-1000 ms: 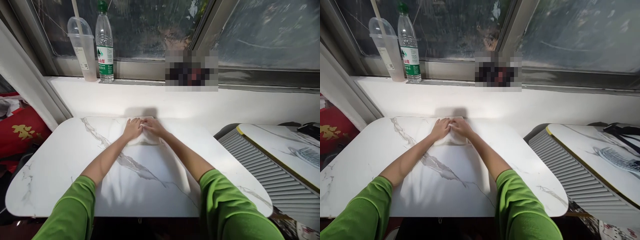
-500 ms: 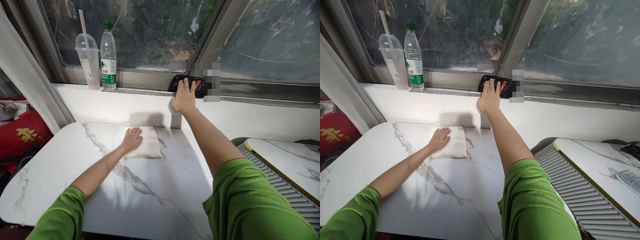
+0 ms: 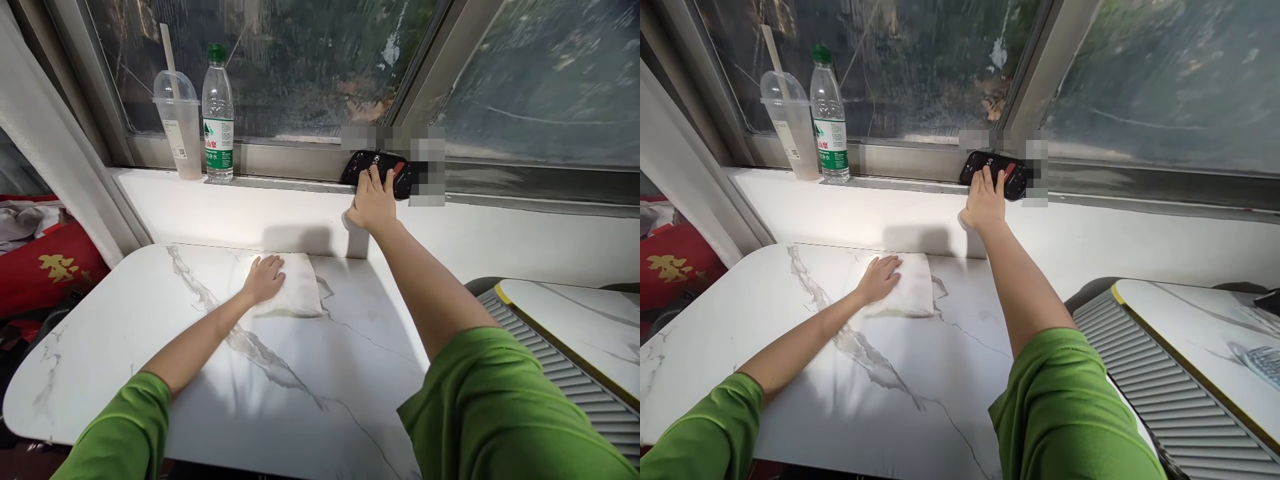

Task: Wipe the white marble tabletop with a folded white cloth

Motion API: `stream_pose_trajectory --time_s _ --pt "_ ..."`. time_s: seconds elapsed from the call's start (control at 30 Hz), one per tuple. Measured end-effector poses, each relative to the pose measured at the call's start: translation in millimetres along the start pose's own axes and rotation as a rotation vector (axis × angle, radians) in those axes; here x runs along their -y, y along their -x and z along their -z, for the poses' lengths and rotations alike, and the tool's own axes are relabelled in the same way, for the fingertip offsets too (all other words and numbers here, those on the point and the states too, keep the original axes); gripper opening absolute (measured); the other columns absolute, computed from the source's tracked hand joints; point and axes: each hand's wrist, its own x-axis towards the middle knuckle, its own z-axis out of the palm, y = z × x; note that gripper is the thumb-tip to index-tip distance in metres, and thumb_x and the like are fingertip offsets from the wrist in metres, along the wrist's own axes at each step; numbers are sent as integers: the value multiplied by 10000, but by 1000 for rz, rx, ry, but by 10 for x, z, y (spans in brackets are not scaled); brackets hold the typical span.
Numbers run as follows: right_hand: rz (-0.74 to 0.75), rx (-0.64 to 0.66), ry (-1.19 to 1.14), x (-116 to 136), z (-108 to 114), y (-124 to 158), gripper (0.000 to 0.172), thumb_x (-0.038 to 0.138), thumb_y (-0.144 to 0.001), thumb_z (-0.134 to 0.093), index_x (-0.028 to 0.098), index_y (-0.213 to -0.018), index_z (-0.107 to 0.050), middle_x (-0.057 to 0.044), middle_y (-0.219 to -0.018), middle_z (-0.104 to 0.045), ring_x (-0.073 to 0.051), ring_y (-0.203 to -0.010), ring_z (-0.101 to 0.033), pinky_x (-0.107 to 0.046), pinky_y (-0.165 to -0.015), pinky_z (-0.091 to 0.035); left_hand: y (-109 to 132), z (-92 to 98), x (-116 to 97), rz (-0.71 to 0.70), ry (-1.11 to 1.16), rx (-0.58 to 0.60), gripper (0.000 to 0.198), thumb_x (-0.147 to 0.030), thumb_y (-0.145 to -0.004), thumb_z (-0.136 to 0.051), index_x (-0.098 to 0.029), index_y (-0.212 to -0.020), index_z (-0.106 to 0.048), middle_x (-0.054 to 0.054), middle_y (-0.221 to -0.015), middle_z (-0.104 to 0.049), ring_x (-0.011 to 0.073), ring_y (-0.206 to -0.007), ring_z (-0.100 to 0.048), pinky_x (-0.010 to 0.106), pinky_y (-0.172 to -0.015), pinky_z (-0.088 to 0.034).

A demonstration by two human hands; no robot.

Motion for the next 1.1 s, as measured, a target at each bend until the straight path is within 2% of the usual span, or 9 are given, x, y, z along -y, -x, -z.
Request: stream_pose_trajectory --time_s 0.1,0.17,0.27,0.37,0.47,0.6,0.8,0.97,1.1 --pt "42 -6 -25 56 105 62 774 183 -767 -437 -29 -1495 -280 -260 -1561 -326 -342 -1508 -166 -644 -1191 -58 9 6 4 -2 6 -3 430 -253 -975 -345 -180 -1361 -519 73 -1534 -468 172 -1459 -355 458 -1251 -167" --pt "19 -65 -47 81 178 123 775 201 -769 -436 35 -1510 -281 -210 -1598 -279 -336 -1521 -114 -655 -1192 -52 10 8 8 -3 4 -8 430 -256 -975 -342 -183 -1360 -522 74 -1532 -471 175 -1459 -358 460 -1251 -170" --pt "-231 -274 -142 59 263 188 807 233 -786 -445 80 -1540 -202 -192 -1643 -136 -359 -1528 6 -679 -1178 -43 6 4 13 -8 -3 -15 432 -258 -972 -339 -196 -1355 -528 73 -1526 -480 184 -1455 -368 470 -1248 -184" --pt "-510 -380 -336 -11 317 159 887 213 -802 -447 -8 -1545 -17 -265 -1636 -32 -361 -1524 8 -610 -1191 -82 2 -1 11 -16 -3 -19 432 -261 -971 -340 -199 -1353 -531 76 -1522 -484 192 -1451 -376 479 -1244 -192" --pt "-632 -282 -474 -69 352 61 968 173 -761 -478 -101 -1504 80 -318 -1618 5 -344 -1527 -12 -531 -1201 -91 3 2 3 -9 1 -20 429 -262 -973 -344 -193 -1352 -533 78 -1525 -481 194 -1454 -370 478 -1243 -191" --pt "-654 -267 -544 -125 357 -38 973 212 -799 -512 -46 -1523 86 -325 -1615 58 -356 -1525 12 -571 -1172 -89 8 10 -4 0 12 -11 436 -256 -974 -347 -171 -1363 -525 80 -1532 -470 185 -1461 -356 462 -1251 -167" --pt "-678 -219 -492 -259 257 -70 936 277 -884 -508 -20 -1539 91 -342 -1604 37 -337 -1534 4 -548 -1173 -112 10 12 -4 -1 16 -13 429 -253 -964 -343 -207 -1346 -532 72 -1524 -483 177 -1452 -373 467 -1246 -177" --pt "-737 -212 -575 -364 143 -126 954 305 -878 -506 9 -1551 102 -323 -1618 33 -325 -1539 7 -570 -1168 -105 12 18 -8 0 13 -10 430 -260 -965 -339 -216 -1348 -529 68 -1525 -482 180 -1453 -372 468 -1246 -177" --pt "-831 -108 -428 -449 55 -207 931 315 -907 -441 -5 -1540 161 -328 -1614 -34 -300 -1540 -29 -545 -1160 -160 8 22 -15 10 4 -4 423 -264 -967 -355 -207 -1347 -532 63 -1530 -476 185 -1454 -370 457 -1250 -175"
